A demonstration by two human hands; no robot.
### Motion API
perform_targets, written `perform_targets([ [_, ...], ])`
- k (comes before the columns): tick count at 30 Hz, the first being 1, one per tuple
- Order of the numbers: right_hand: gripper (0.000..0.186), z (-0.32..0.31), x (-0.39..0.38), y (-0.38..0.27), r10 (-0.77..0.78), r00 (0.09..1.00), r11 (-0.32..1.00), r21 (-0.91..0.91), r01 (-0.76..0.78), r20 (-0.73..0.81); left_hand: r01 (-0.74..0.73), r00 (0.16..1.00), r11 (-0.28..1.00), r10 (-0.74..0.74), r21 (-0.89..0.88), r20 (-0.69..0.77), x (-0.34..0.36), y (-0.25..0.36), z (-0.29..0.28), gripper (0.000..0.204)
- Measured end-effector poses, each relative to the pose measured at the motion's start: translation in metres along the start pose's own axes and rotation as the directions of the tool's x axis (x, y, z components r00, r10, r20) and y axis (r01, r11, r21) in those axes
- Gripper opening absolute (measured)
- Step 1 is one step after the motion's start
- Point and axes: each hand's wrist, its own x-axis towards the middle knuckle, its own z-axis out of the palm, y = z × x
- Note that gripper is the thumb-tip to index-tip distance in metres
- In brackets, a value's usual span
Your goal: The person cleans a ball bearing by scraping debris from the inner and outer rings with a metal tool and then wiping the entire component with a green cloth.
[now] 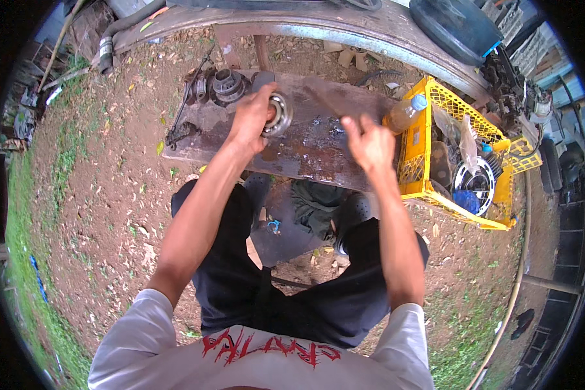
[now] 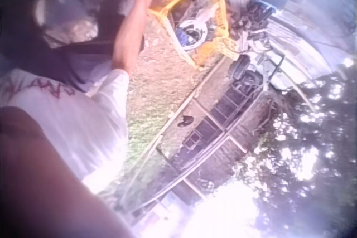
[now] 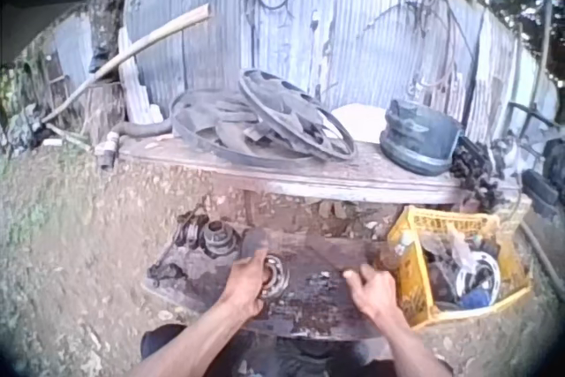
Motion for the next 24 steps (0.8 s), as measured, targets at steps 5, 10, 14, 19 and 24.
perform_targets([
  [5, 0.064, -0.033, 0.006, -0.026, 0.106, 0.992, 0.927, 0.369, -0.075, -0.065, 0.197, 0.980, 0.975, -0.197, -0.106, 0.016, 0.014, 0.004, -0.007, 0.029],
  [10, 0.069, -0.037, -0.002, -0.055, 0.118, 0.992, 0.905, 0.407, -0.121, 0.032, 0.282, 0.953, 0.942, -0.253, -0.183, 0.166, 0.029, -0.012, -0.011, 0.026],
  [14, 0.064, -0.020, -0.018, -0.038, 0.165, 0.981, 0.908, 0.374, -0.191, 0.101, 0.226, 0.963, 0.974, -0.224, 0.004, 0.153, 0.035, -0.018, -0.012, 0.022],
  [19, 0.057, -0.032, -0.010, -0.030, 0.035, 0.997, 0.965, 0.258, -0.053, 0.074, 0.132, 0.985, 0.890, -0.167, 0.437, 0.041, 0.033, -0.009, -0.018, 0.027],
  [24, 0.044, -0.024, -0.014, -0.030, 0.025, 0.998, 0.966, 0.257, -0.038, 0.053, 0.176, 0.972, 0.952, -0.209, 0.251, 0.112, 0.017, -0.005, -0.017, 0.031],
])
